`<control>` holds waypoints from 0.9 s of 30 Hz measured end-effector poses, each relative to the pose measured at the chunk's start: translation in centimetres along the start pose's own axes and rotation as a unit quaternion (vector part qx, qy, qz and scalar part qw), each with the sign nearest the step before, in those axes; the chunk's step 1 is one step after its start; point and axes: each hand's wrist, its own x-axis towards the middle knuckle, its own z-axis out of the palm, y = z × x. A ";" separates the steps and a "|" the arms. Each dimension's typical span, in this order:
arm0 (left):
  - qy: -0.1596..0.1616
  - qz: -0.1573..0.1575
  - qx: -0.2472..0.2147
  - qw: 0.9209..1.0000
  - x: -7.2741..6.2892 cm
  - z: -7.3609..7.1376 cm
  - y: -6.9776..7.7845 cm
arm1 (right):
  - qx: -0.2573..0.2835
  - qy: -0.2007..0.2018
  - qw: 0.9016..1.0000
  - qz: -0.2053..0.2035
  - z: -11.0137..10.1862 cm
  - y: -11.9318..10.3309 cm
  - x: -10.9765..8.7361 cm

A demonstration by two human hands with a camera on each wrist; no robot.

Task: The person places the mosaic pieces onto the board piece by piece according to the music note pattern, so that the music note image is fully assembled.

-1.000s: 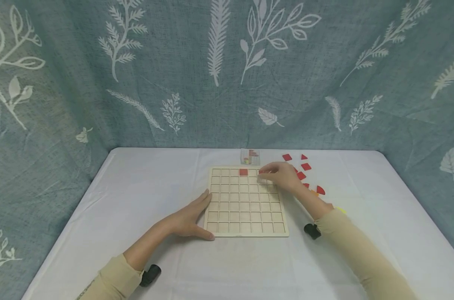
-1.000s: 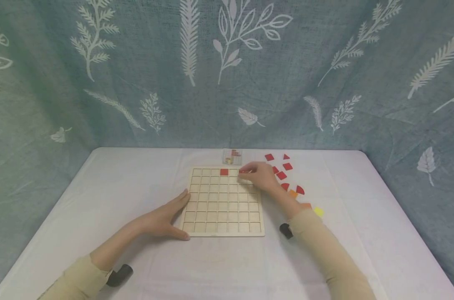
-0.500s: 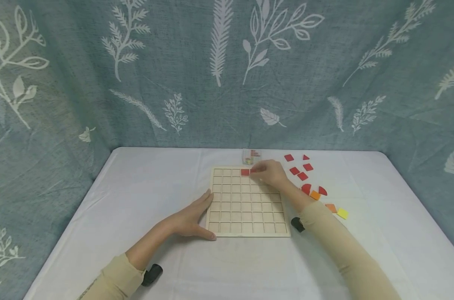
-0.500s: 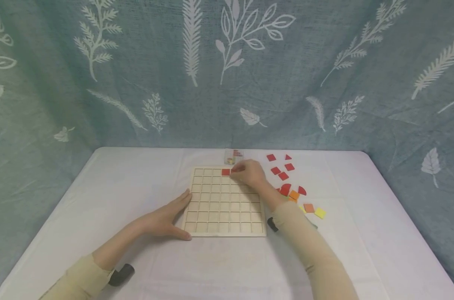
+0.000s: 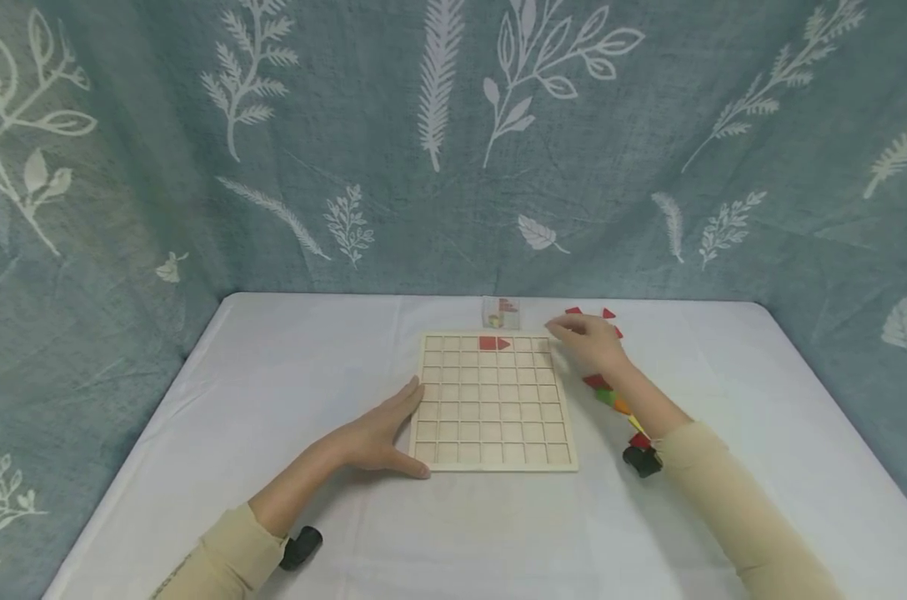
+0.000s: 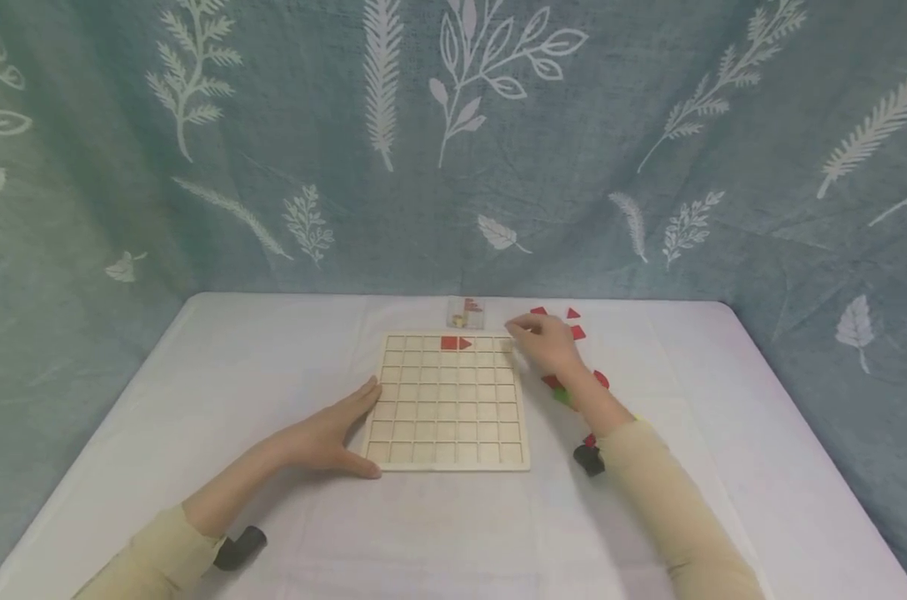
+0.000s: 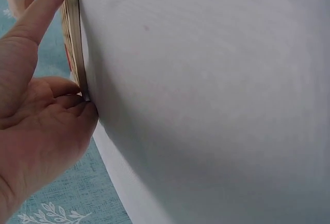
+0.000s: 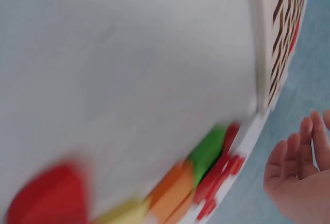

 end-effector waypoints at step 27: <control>0.013 0.007 0.047 0.999 -0.1 -0.3 -0.6 | -0.109 0.050 0.986 0.114 -3.6 5.0 -2.1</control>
